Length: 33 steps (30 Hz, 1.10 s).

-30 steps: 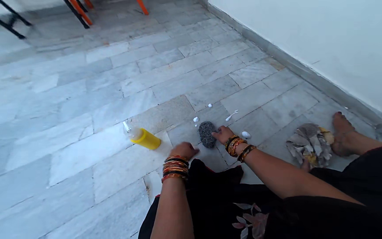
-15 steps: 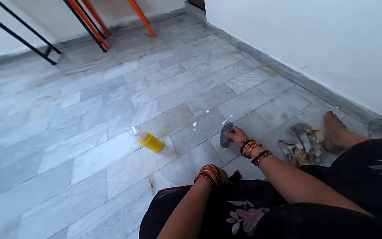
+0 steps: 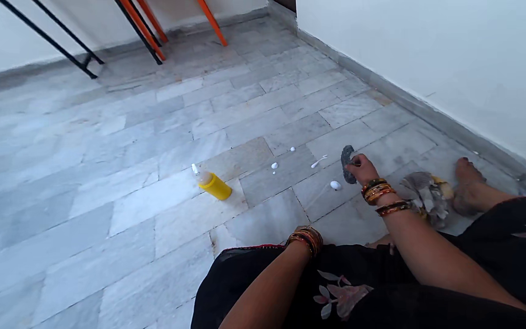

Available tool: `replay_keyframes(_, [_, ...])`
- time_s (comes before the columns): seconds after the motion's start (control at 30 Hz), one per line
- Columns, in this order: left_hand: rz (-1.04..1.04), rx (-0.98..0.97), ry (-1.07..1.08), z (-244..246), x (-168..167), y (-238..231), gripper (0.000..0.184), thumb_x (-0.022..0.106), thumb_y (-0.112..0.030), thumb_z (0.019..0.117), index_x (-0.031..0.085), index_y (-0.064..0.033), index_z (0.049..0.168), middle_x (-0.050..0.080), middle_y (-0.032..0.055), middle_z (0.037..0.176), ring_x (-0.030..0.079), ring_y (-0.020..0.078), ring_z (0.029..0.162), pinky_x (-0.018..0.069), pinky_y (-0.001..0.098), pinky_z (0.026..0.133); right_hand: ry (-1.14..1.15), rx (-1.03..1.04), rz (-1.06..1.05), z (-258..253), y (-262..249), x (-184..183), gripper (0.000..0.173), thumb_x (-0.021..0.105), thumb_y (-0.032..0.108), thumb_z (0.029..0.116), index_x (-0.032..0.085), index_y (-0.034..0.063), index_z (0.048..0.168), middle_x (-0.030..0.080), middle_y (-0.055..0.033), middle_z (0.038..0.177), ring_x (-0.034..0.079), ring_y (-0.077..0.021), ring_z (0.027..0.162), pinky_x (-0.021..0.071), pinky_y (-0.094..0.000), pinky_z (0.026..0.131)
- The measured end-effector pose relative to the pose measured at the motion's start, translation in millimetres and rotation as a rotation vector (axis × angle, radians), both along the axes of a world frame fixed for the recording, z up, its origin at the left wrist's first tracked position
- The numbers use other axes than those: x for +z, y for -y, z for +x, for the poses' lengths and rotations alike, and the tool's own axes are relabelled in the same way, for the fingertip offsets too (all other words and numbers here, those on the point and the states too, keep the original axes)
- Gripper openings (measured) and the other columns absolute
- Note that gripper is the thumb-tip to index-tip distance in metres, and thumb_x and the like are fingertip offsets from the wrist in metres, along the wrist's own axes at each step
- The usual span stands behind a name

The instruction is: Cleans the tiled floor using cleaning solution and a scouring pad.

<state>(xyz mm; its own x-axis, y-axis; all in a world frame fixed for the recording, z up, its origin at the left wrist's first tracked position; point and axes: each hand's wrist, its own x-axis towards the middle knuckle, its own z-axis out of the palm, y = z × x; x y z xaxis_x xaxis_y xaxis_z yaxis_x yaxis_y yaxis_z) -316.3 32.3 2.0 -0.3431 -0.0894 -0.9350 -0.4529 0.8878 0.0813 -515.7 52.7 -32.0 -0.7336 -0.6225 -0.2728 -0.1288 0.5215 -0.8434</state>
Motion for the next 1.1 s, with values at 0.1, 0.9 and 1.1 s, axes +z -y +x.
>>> replay_keyframes(0.1, [-0.082, 0.019, -0.046, -1, -11, -4, 0.036, 0.042, -0.010, 0.1105, 0.058, 0.0096, 0.135, 0.055, 0.0307, 0.146, 0.050, 0.0461, 0.140, 0.0408, 0.0628, 0.112, -0.025, -0.048, 0.005, -20, -6, -2, 0.036, 0.070, 0.004, 0.0955, 0.056, -0.0064, 0.128, 0.062, -0.0284, 0.122, 0.063, -0.0378, 0.110, 0.0494, -0.0545, 0.096])
replay_keyframes(0.9, [0.423, -0.101, -0.439, -31, -37, 29, 0.049, 0.059, -0.039, 0.1052, 0.059, -0.0053, 0.140, 0.057, 0.0244, 0.144, 0.057, 0.0452, 0.131, 0.0448, 0.0684, 0.104, -0.712, 0.800, 0.492, 35, -38, -118, 0.078, 0.033, 0.059, 0.1068, 0.029, 0.0044, 0.163, 0.019, -0.0098, 0.173, 0.012, -0.0272, 0.161, 0.0118, -0.0527, 0.128])
replay_keyframes(1.1, [0.369, -0.042, -0.452, -26, -33, 39, 0.051, 0.059, -0.040, 0.1047, 0.057, -0.0068, 0.143, 0.054, 0.0234, 0.147, 0.054, 0.0438, 0.135, 0.0440, 0.0673, 0.105, -0.696, 0.551, 0.552, -18, 6, -118, 0.081, 0.031, 0.058, 0.1080, 0.024, -0.0011, 0.162, 0.015, -0.0178, 0.173, 0.012, -0.0360, 0.160, 0.0112, -0.0579, 0.127])
